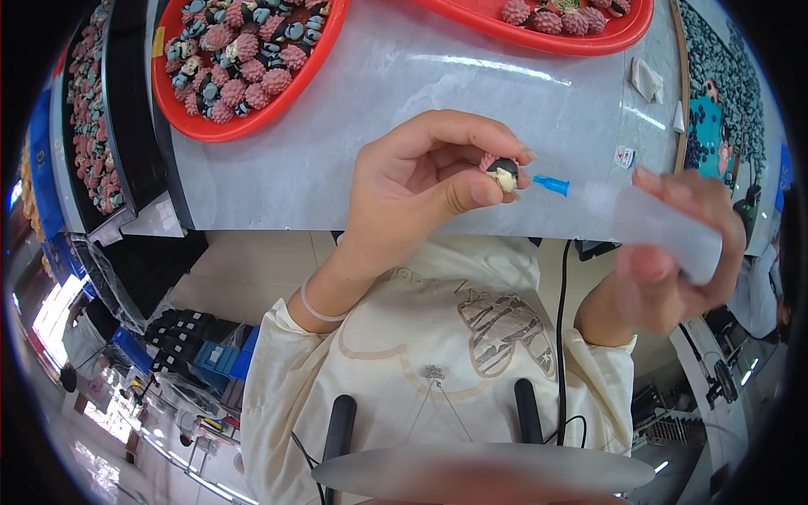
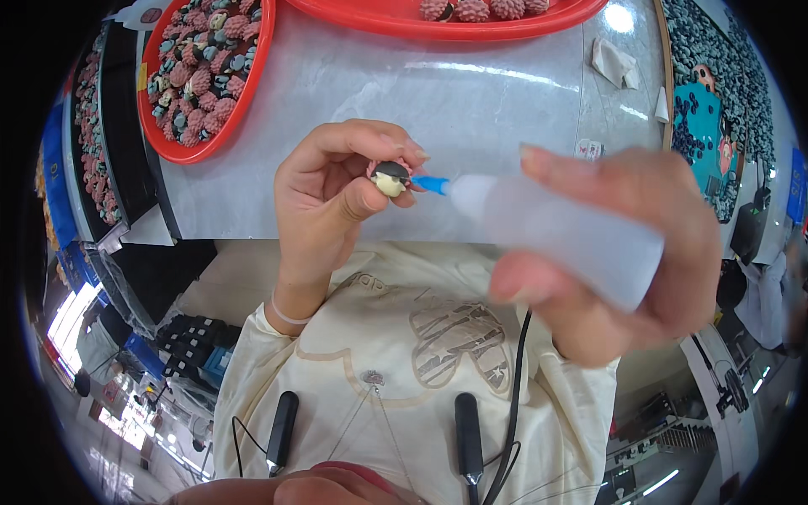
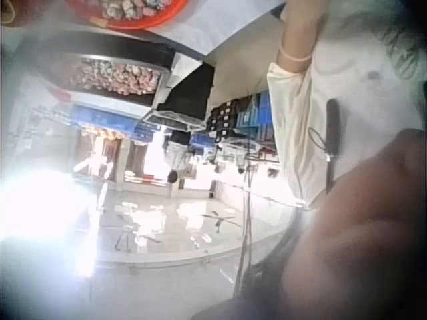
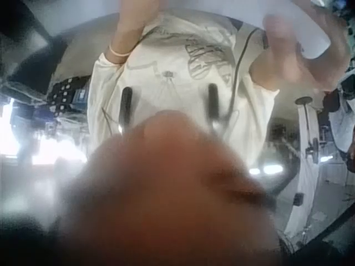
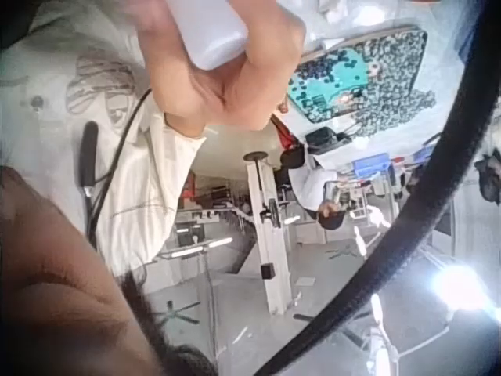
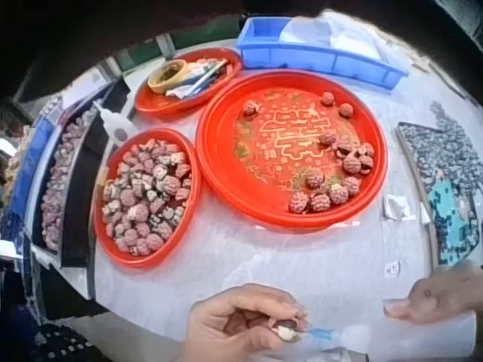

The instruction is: The person assembles toy figurines by applying glue from a bottle to toy parts and attaching them together.

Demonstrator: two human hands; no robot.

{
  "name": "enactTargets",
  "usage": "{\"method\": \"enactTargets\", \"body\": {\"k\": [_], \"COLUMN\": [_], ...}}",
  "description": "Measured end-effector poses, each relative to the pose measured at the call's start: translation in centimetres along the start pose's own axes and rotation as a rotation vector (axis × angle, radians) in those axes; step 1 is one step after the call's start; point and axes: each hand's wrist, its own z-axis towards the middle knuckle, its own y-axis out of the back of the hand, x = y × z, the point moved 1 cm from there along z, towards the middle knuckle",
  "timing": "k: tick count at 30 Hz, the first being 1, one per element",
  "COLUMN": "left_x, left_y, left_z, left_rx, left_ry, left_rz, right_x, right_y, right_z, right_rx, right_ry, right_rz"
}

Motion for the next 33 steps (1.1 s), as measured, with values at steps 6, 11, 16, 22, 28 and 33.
{"method": "enactTargets", "body": {"k": [6, 11, 16, 22, 28, 33], "left_x": [0.1, 0.1, 0.1, 0.0, 0.4, 0.2], "left_y": [0.0, 0.0, -0.2, -0.6, -0.2, -0.2], "left_z": [-0.1, 0.0, 0.1, 0.0, -0.4, -0.3], "left_rx": [0.026, 0.008, 0.008, 0.011, 0.031, 0.016], "left_ry": [-0.004, -0.005, -0.014, 0.004, -0.034, -0.035], "left_rz": [0.008, 0.015, -0.003, -0.004, -0.018, 0.016], "right_x": [1.4, 1.6, 0.2, -3.4, -5.3, -5.1], "right_y": [-0.7, -0.8, -0.8, 1.1, 1.4, 2.3], "right_z": [0.2, -0.3, -1.6, -1.4, -1.4, -0.2], "right_rx": [-0.014, -0.034, -0.388, -0.442, -0.363, -0.21], "right_ry": [0.172, 0.122, 0.021, -0.189, -0.224, -0.273], "right_rz": [-0.109, -0.151, 0.054, 0.236, -0.288, -0.237]}}
